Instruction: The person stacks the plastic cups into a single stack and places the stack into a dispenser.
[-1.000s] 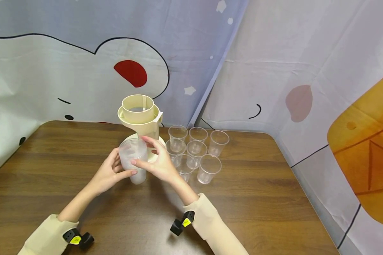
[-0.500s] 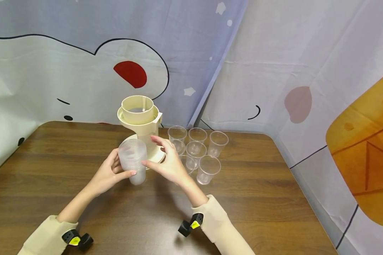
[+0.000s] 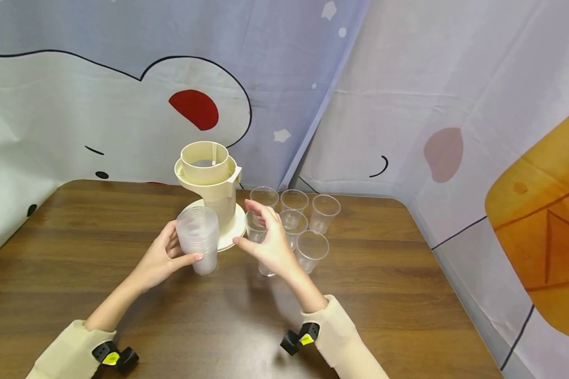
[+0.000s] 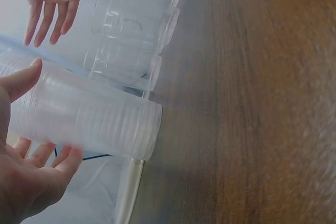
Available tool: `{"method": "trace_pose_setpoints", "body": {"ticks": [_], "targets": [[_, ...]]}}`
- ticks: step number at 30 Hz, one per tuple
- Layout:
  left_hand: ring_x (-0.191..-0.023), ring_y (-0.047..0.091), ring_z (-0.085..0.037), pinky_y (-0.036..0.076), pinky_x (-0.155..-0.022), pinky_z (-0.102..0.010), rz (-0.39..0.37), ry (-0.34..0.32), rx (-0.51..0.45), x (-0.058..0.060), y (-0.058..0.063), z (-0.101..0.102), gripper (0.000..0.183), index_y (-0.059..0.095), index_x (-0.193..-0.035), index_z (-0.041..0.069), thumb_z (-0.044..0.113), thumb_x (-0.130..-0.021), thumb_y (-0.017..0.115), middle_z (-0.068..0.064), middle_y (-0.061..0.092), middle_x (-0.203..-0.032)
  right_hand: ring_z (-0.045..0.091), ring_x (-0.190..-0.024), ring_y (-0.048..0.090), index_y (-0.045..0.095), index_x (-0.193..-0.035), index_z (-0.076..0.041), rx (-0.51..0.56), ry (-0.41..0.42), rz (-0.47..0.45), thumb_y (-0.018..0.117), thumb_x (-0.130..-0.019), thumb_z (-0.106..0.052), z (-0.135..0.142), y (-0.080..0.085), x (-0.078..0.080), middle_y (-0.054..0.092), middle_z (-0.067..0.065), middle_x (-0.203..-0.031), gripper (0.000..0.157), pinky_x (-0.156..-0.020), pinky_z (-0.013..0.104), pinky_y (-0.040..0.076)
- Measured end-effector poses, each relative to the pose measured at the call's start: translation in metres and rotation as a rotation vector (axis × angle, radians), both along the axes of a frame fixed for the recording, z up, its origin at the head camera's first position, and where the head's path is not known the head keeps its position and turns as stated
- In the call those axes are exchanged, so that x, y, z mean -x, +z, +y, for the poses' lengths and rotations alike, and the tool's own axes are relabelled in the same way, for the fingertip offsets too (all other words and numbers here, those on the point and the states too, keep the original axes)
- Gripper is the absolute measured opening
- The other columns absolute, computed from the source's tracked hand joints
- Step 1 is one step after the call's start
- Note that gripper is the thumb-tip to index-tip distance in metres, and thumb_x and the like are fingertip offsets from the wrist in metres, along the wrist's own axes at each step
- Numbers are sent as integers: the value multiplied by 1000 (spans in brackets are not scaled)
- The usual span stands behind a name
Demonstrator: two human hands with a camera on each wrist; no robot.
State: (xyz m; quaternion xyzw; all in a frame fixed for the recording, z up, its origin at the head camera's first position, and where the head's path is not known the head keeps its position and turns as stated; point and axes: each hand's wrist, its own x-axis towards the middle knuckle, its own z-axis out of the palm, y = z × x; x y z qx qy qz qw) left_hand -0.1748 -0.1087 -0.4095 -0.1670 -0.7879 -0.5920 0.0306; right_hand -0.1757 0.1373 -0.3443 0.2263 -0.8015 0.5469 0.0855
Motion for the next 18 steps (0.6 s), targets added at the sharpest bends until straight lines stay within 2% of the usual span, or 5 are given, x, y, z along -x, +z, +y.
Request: {"method": "trace_pose_setpoints", "body": {"ticks": [14,18], "targets": [[-118,54,-33,48,-102,-50,-1,0,-19,0,0,0,74,35,-138,4,6,-78,78,-19,52,-128,37,-128,45,45,-138,-1,9,-74,59,77,-74,1,23,8,-6,49,15,-138,71,-109,51,38],[-119,54,-33,47,-102,-50,-6,-3,-25,0,-1,0,75,35,-139,5,7,-78,78,-19,51,-129,31,-128,46,45,-138,-2,-9,-99,70,77,-74,1,32,7,-6,48,14,-139,72,-109,52,37]]}}
